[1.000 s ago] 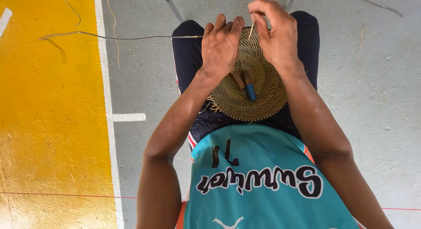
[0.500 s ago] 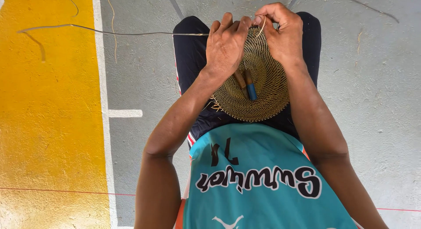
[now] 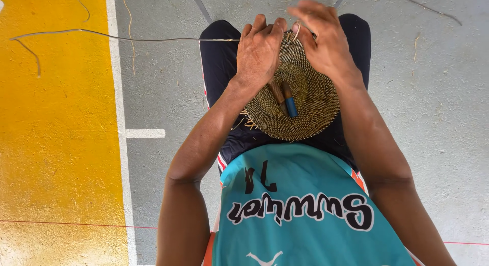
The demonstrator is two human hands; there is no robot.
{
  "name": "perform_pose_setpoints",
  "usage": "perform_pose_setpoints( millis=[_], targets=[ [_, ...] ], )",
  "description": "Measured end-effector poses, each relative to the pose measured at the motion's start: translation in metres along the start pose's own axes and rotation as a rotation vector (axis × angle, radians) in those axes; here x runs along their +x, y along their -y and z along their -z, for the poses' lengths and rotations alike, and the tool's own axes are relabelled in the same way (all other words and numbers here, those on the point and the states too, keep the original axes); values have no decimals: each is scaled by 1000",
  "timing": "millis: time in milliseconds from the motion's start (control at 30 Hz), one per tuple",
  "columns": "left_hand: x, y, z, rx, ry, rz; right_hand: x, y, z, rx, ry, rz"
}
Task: Weaving a circular object using thin strips of wood or fiber.
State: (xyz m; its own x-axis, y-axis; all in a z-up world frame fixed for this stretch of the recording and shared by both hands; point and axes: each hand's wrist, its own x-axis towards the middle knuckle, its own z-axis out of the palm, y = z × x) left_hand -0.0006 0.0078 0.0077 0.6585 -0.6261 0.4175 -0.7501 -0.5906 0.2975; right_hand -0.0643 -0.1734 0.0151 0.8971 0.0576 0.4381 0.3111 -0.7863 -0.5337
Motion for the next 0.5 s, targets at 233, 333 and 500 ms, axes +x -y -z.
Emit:
perform_pose_setpoints(
  millis=[233,333,500],
  targets=[
    [2,4,-8,-37,-54,-7,-16,9,-8,-297,-63,174],
    [1,4,-9,-58,-44,21,-11,6,-15,-210,-128,217],
    [6,-3,5,24,-60,19,-9,34,-8,-201,-202,274]
  ],
)
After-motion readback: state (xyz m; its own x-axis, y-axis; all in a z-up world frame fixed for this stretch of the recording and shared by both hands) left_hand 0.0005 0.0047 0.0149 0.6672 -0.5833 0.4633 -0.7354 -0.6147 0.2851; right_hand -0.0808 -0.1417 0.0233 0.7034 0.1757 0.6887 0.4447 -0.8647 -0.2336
